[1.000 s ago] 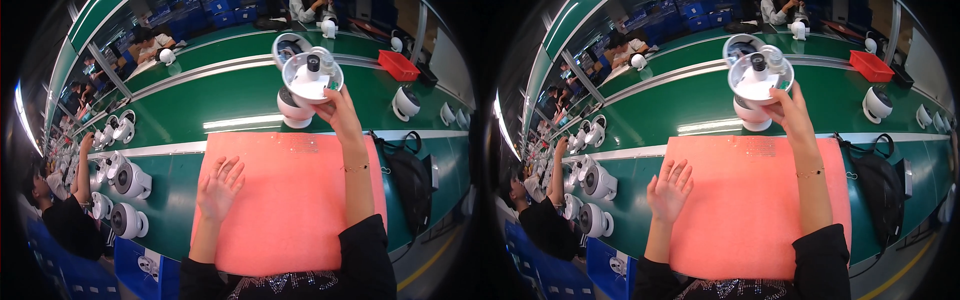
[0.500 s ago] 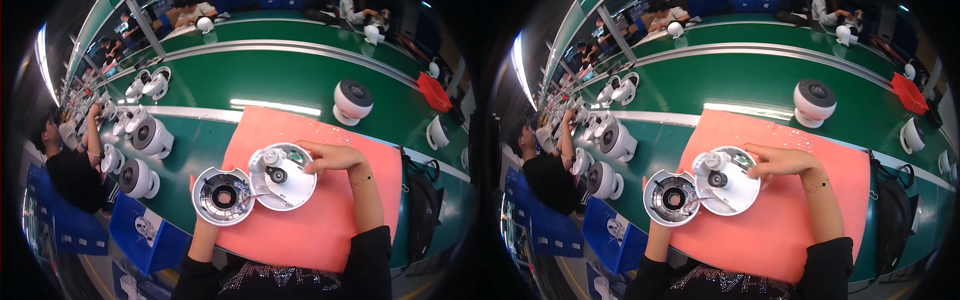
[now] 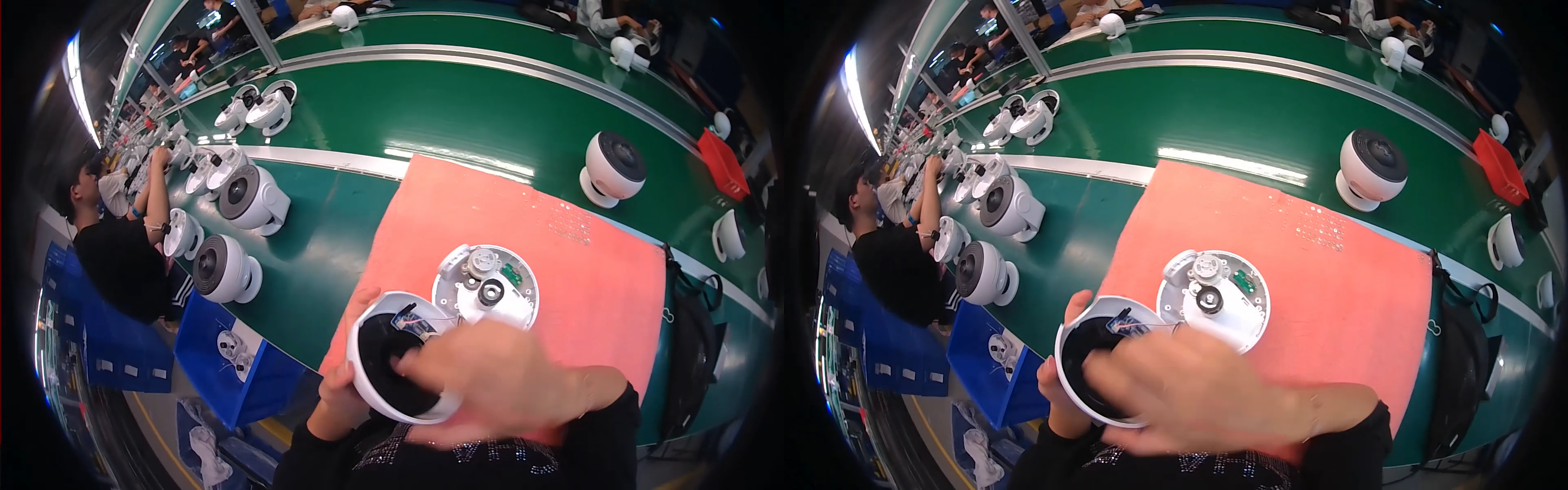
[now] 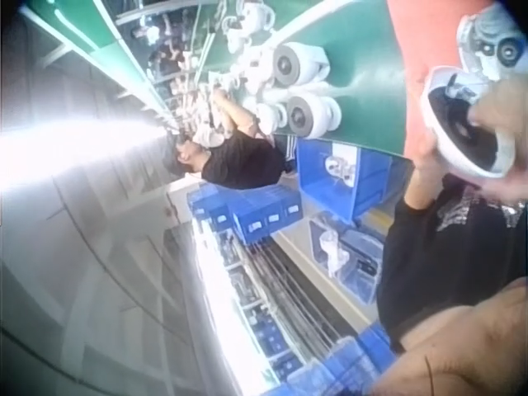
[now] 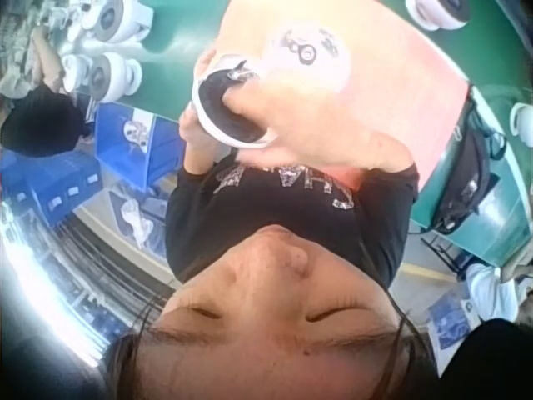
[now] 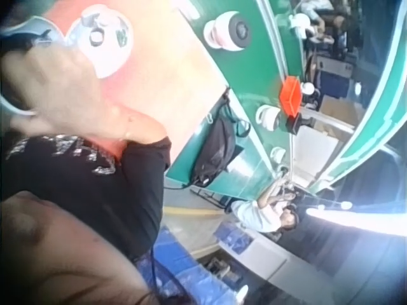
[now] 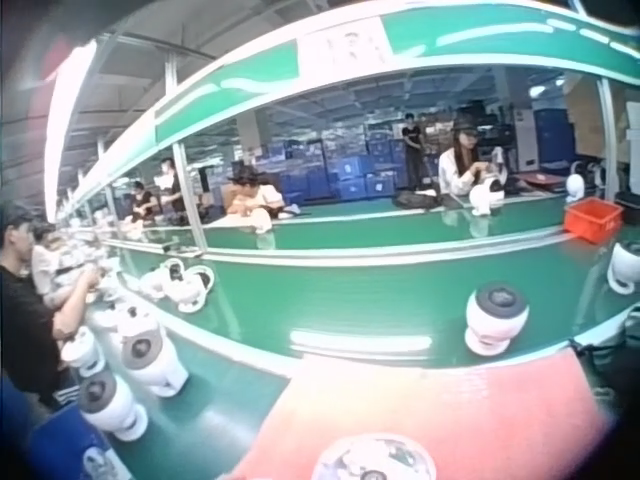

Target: Assembling components of a spherical security camera on a factory production line.

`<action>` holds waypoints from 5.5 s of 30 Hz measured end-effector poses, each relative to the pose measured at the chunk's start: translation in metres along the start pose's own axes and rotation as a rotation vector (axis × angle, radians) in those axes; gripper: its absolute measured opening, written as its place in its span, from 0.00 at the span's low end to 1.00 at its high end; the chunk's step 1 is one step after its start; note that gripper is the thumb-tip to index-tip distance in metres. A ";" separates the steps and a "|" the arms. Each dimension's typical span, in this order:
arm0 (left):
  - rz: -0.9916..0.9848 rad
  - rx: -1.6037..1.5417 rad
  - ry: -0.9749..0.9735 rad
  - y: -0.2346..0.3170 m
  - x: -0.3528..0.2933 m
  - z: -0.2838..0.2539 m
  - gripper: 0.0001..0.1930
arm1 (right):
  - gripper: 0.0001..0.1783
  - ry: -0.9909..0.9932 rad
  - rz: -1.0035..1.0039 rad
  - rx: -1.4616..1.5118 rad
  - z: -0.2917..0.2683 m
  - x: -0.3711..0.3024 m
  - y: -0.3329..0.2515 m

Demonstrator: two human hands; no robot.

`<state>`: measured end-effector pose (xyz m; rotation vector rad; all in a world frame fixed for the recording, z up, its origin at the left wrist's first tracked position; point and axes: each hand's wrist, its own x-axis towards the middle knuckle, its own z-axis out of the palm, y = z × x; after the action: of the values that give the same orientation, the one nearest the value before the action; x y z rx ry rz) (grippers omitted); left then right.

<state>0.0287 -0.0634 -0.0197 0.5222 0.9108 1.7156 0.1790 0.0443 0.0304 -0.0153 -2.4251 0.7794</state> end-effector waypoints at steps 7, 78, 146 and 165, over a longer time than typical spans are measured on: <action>0.065 0.502 -0.218 -0.020 0.007 -0.020 0.43 | 0.26 0.128 0.368 -0.210 -0.025 -0.013 0.004; 0.008 1.523 -0.166 -0.029 0.069 0.032 0.25 | 0.20 -0.271 -0.003 -0.045 -0.052 -0.046 0.094; -0.028 -0.046 -0.031 -0.069 0.135 0.105 0.36 | 0.49 0.549 0.422 0.198 -0.067 -0.048 0.103; 0.089 -0.004 0.012 -0.093 0.168 0.110 0.36 | 0.51 0.614 0.301 0.147 -0.071 -0.047 0.145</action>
<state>0.1091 0.1416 -0.0417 0.5572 0.9036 1.8018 0.2326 0.1933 -0.0256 -0.4985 -1.7978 0.9215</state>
